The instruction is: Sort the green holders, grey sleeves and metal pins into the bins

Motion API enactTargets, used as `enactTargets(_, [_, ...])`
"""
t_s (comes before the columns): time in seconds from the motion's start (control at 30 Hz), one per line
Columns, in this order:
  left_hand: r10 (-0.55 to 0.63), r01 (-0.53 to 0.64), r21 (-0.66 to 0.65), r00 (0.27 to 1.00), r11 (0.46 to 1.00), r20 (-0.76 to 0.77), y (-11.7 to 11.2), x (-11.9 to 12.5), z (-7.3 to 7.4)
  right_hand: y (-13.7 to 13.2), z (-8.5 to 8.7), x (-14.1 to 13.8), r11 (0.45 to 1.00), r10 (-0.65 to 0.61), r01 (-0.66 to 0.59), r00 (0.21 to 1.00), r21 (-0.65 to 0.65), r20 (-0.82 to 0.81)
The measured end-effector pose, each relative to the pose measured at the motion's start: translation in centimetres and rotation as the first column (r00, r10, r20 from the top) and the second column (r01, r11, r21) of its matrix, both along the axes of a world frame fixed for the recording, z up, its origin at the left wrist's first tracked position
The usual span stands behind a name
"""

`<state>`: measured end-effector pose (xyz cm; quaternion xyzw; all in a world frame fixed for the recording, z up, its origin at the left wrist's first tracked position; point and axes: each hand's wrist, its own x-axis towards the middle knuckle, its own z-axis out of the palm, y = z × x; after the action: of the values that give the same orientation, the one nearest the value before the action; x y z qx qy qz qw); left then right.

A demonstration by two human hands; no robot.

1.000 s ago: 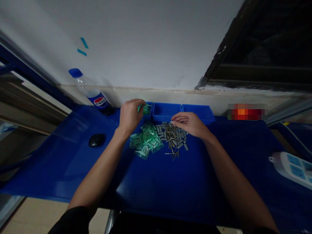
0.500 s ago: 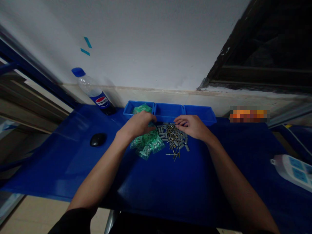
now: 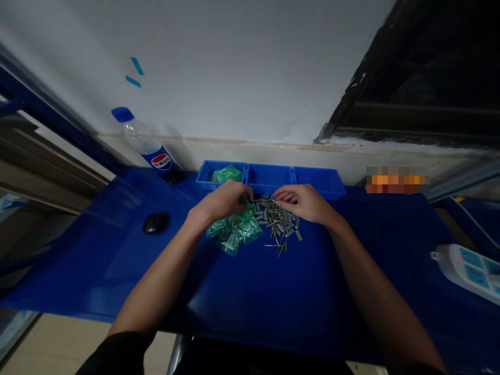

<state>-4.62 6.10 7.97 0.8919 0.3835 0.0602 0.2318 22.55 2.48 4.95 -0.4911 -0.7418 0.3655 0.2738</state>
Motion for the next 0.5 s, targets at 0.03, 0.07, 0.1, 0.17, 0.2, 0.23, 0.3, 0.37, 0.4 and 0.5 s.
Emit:
enactTargets(0.03, [0.005, -0.003, -0.027, 0.997, 1.000, 0.072, -0.1, 0.1, 0.3, -0.1, 0.1, -0.2, 0.999, 0.028, -0.029, 0.999, -0.026, -0.022])
enactTargets(0.07, [0.019, -0.011, -0.052, 0.988, 0.999, 0.151, -0.1, 0.2, 0.5, -0.2, 0.1, -0.4, 0.996, 0.058, -0.061, 0.997, -0.057, -0.056])
enactTargets(0.1, [0.042, -0.025, -0.075, 0.972, 0.997, 0.232, -0.3, 0.4, 0.7, -0.3, 0.2, -0.6, 0.991, 0.086, -0.095, 0.991, -0.091, -0.098])
enactTargets(0.17, [0.105, -0.057, -0.139, 0.922, 0.989, 0.373, -0.6, 0.9, 1.0, -0.5, 0.4, -0.9, 0.980, 0.111, -0.139, 0.976, -0.145, -0.187])
enactTargets(0.2, [0.136, -0.064, -0.179, 0.895, 0.982, 0.426, -0.8, 1.2, 1.0, -0.6, 0.5, -1.1, 0.977, 0.103, -0.140, 0.970, -0.161, -0.221])
enactTargets(0.23, [0.163, -0.064, -0.221, 0.870, 0.973, 0.465, -0.9, 1.4, 1.1, -0.6, 0.6, -1.1, 0.977, 0.087, -0.130, 0.966, -0.171, -0.243])
enactTargets(0.3, [0.196, -0.047, -0.291, 0.837, 0.956, 0.511, -1.1, 1.8, 1.1, -0.6, 0.8, -1.1, 0.980, 0.048, -0.094, 0.967, -0.174, -0.252])
enactTargets(0.37, [0.195, -0.020, -0.327, 0.835, 0.945, 0.515, -1.3, 2.1, 1.0, -0.5, 0.9, -0.8, 0.986, 0.017, -0.057, 0.971, -0.159, -0.240])
enactTargets(0.4, [0.190, -0.014, -0.329, 0.839, 0.944, 0.510, -1.3, 2.1, 1.0, -0.4, 1.0, -0.7, 0.988, 0.007, -0.043, 0.972, -0.149, -0.235])
enactTargets(0.5, [0.179, -0.035, -0.288, 0.853, 0.957, 0.490, -1.5, 2.1, 1.3, -0.3, 1.0, -0.5, 0.991, -0.003, -0.029, 0.972, -0.133, -0.237])
